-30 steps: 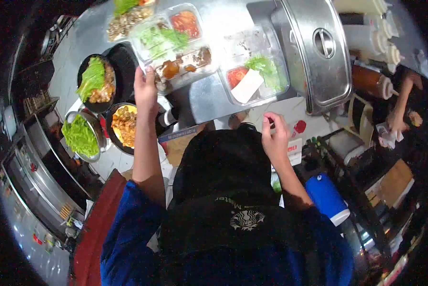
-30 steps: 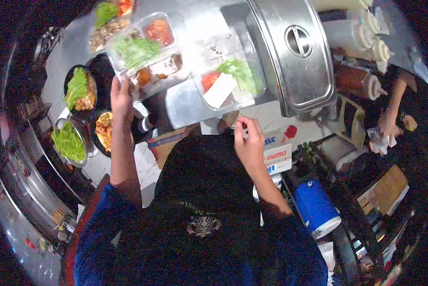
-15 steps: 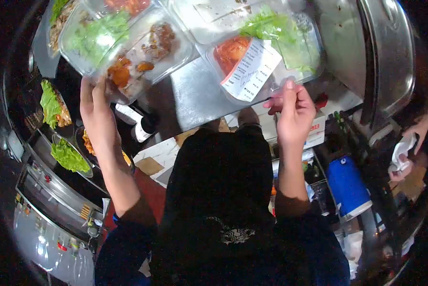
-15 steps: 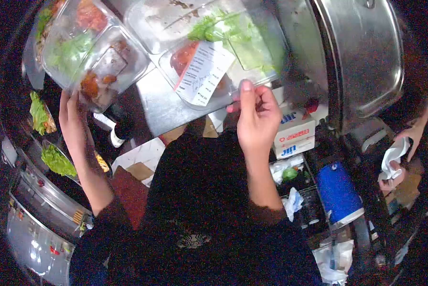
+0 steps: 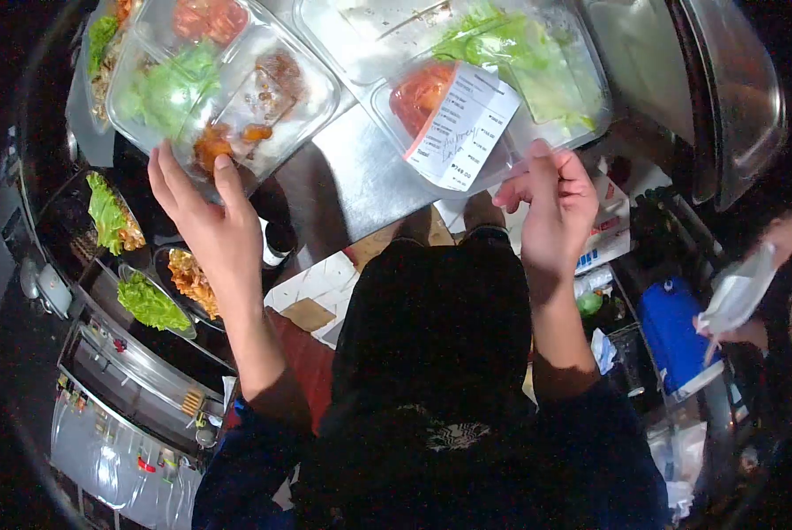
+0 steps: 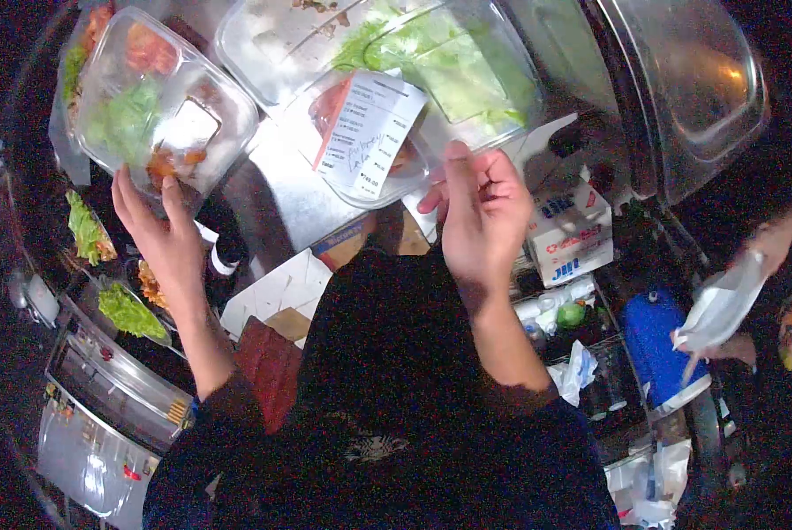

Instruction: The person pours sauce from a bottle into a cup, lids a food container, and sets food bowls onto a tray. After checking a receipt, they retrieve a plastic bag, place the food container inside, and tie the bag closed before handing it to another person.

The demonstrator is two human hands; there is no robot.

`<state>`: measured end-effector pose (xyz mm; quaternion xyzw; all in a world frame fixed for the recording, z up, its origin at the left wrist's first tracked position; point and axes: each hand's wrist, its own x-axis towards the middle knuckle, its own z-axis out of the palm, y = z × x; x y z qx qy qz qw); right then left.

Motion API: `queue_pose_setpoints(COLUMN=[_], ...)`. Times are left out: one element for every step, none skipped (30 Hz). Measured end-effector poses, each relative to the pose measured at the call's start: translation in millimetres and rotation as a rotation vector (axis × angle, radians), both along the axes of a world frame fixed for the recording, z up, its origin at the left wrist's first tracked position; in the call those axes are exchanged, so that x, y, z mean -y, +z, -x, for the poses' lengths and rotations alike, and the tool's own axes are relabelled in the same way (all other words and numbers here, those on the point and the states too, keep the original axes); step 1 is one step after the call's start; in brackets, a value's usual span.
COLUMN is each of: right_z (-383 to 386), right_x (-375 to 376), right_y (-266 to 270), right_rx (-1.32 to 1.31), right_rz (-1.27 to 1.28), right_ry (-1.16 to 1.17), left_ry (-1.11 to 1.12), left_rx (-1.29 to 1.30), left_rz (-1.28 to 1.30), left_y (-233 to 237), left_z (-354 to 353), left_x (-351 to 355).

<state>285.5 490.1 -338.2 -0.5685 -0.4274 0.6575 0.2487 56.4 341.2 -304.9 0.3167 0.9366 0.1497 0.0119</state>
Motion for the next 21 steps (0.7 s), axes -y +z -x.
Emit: queue_pose_setpoints(right_z=[-1,-2,-3,-4,-5,-7,-10,-12,-13,-14,-15,-16,-15,-14,-14,-13,-12,-13,-12,-12,-11], right_x=[0,0,1,0,0,0,-1,-1,-1,-1,0,0,-1,-2,-1,-1,-1,0,0,-1,-1], right_y=[1,1,2,4,6,7,7,5,3,0,-2,-4,-4,-3,-3,-5,-7,-8,-7,-6,-4], right_rx=[-0.006,-0.012,-0.016,-0.015,-0.012,-0.009,-0.006,-0.004,-0.005,-0.015,-0.022,-0.031,-0.028,-0.025,-0.02,-0.036,-0.05,-0.061,-0.054,-0.047,-0.04], right_rz=[0.011,0.023,0.035,0.046,0.057,0.069,0.072,0.073,0.075,0.061,0.049,0.035,0.033,0.034,0.037,0.026,0.013,0.005,0.008,0.015,0.023], right_ry=[-0.011,-0.024,-0.038,-0.043,-0.047,-0.051,-0.027,-0.005,0.02,0.026,0.032,0.039,0.044,0.049,0.053,0.039,0.026,0.013,0.016,0.018,0.019], left_ry=[-0.005,-0.011,-0.016,-0.021,-0.027,-0.023,-0.02,-0.018,-0.025,-0.03,-0.034,-0.057,-0.079,-0.101,-0.175,-0.249,-0.317,-0.383,-0.404,-0.424,-0.375], left_rx=[0.0,0.021,0.045,0.067,0.062,0.075,0.091,0.106,0.092,0.077,0.065,0.051,0.037,0.025,0.022,0.024,0.094,0.169,0.31,0.452,0.508], left_rz=[0.005,0.016,0.028,0.036,0.056,0.045,0.036,0.026,0.017,0.01,0.005,-0.017,-0.04,-0.062,-0.062,-0.16,-0.203,-0.243,-0.29,-0.332,-0.353], left_y=[1,1,1,1,3,3,2,2,2,2,3,5,8,12,17,17,20,23,22,21,16], left_z=[-2,-3,-5,-7,-10,-12,-14,-14,-15,-17,-21,-25,-32,-38,-44,-53,-65,-76,-84,-91,-100], left_x=[1,2,4,4,5,6,7,7,6,6,5,3,0,-3,-3,-4,-4,-4,-5,-7,-13])
